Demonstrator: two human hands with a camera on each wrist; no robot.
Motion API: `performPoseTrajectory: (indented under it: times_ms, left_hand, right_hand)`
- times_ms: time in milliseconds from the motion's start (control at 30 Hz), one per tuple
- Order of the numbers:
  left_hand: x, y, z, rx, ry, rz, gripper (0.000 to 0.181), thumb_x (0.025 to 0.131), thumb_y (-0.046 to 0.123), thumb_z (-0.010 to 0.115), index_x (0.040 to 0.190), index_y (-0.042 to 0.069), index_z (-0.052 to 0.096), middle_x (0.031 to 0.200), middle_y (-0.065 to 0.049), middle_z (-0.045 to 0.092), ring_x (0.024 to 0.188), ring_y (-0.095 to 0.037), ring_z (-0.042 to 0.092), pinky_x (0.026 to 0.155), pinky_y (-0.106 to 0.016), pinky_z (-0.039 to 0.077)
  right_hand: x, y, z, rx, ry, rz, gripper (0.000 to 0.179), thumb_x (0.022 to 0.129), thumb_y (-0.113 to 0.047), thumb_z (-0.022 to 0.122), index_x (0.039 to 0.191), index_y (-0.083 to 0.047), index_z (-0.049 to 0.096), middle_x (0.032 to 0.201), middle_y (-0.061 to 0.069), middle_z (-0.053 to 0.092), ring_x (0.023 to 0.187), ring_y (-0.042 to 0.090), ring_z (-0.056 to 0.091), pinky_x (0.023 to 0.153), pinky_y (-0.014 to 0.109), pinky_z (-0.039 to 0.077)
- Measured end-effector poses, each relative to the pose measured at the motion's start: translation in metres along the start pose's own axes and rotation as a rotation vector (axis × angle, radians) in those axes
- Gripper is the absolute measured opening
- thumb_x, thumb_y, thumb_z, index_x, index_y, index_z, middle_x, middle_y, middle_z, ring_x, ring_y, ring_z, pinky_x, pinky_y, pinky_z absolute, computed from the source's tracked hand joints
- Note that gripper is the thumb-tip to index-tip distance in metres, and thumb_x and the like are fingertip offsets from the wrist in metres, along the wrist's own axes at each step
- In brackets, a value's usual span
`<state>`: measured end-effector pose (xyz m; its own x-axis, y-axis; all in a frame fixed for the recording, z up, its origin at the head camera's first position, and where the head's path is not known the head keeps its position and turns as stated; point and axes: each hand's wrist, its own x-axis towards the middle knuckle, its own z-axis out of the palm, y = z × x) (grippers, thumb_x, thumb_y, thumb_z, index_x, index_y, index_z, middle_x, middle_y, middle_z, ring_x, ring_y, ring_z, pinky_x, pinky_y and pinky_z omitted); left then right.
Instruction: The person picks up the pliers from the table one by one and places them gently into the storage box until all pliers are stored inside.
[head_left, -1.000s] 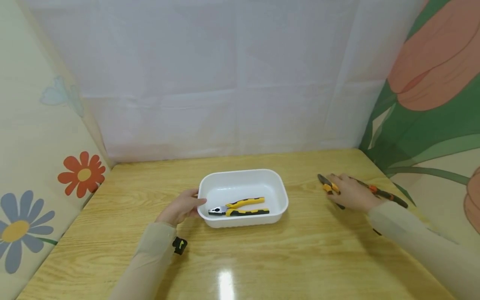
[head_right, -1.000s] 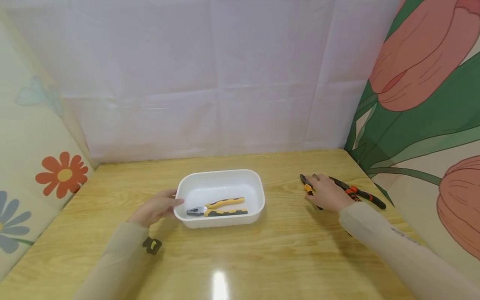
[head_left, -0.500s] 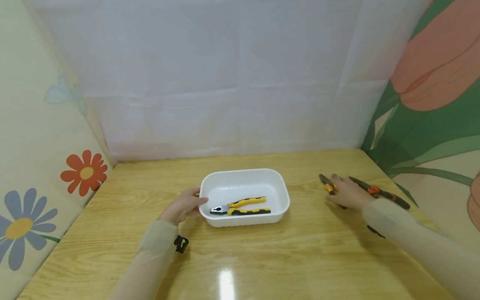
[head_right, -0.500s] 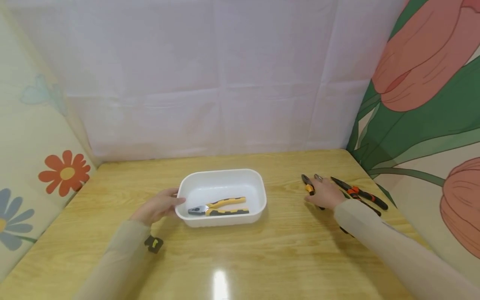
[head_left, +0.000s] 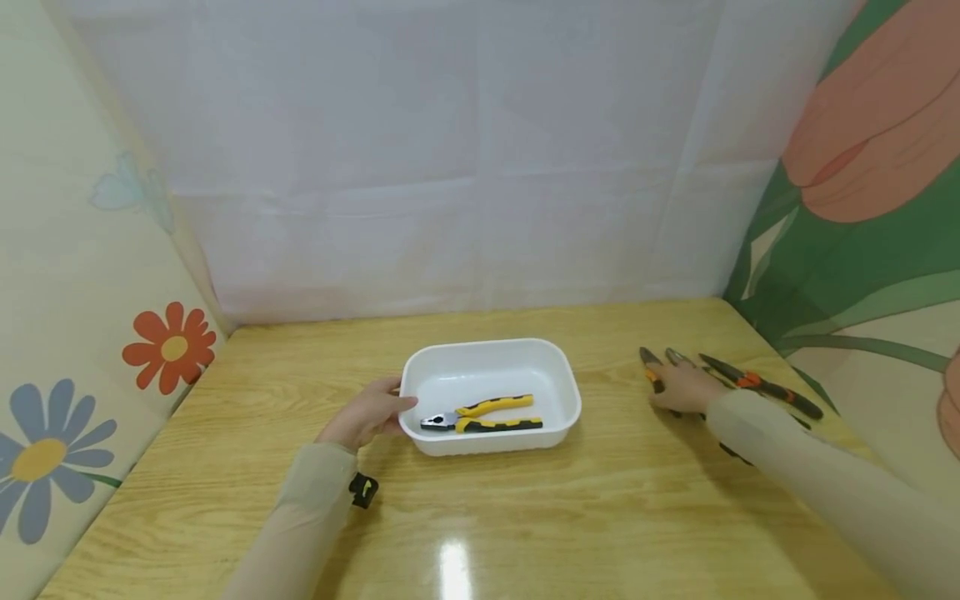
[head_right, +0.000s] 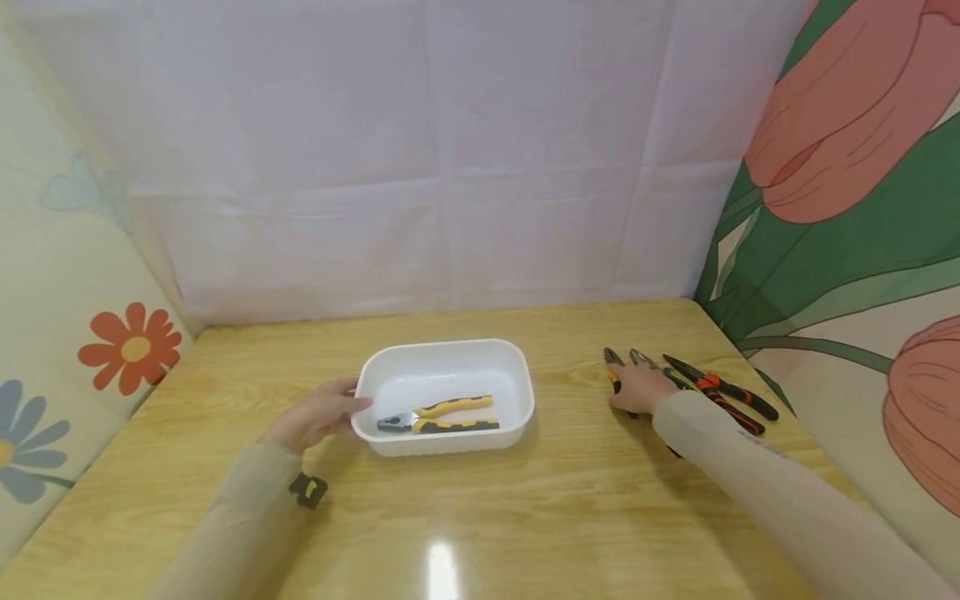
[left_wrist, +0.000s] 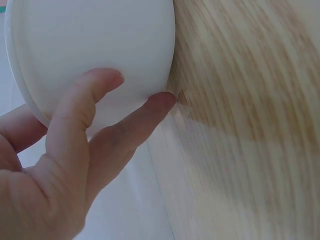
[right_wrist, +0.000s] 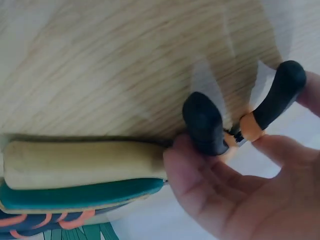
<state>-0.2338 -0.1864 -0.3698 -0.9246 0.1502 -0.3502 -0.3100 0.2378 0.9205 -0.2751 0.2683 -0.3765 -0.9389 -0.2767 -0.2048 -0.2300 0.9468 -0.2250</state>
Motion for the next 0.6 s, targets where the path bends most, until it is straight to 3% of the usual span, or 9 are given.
performPoseTrajectory:
  times_ms: [300, 467, 600]
  left_hand:
    - [0.0001, 0.0013, 0.0012, -0.001, 0.001, -0.007, 0.054, 0.098, -0.004, 0.048, 0.145, -0.015, 0.024, 0.127, -0.037, 0.048, 0.085, -0.027, 0.064, 0.077, -0.039, 0.061]
    - [-0.0017, 0.0026, 0.0016, 0.017, -0.003, -0.007, 0.054, 0.098, -0.003, 0.049, 0.145, -0.015, 0.024, 0.128, -0.037, 0.047, 0.082, -0.025, 0.064, 0.073, -0.036, 0.061]
    - [-0.0017, 0.0025, 0.0020, 0.020, -0.001, -0.010, 0.054, 0.098, -0.003, 0.048, 0.145, -0.015, 0.024, 0.128, -0.037, 0.047, 0.082, -0.025, 0.064, 0.072, -0.035, 0.061]
  right_hand:
    - [0.0032, 0.0000, -0.0004, 0.006, -0.014, 0.001, 0.070, 0.086, -0.021, 0.063, 0.141, 0.011, 0.037, 0.140, 0.051, 0.017, 0.130, 0.064, 0.013, 0.098, 0.080, 0.024]
    - [0.0064, -0.0001, 0.0003, -0.018, -0.045, 0.012, 0.073, 0.082, -0.020, 0.063, 0.141, 0.013, 0.035, 0.131, 0.046, 0.040, 0.129, 0.066, 0.013, 0.094, 0.080, 0.027]
    - [0.0068, 0.0001, 0.0012, -0.061, -0.059, 0.008, 0.071, 0.082, -0.018, 0.065, 0.140, 0.012, 0.036, 0.124, 0.048, 0.043, 0.124, 0.067, 0.023, 0.088, 0.075, 0.038]
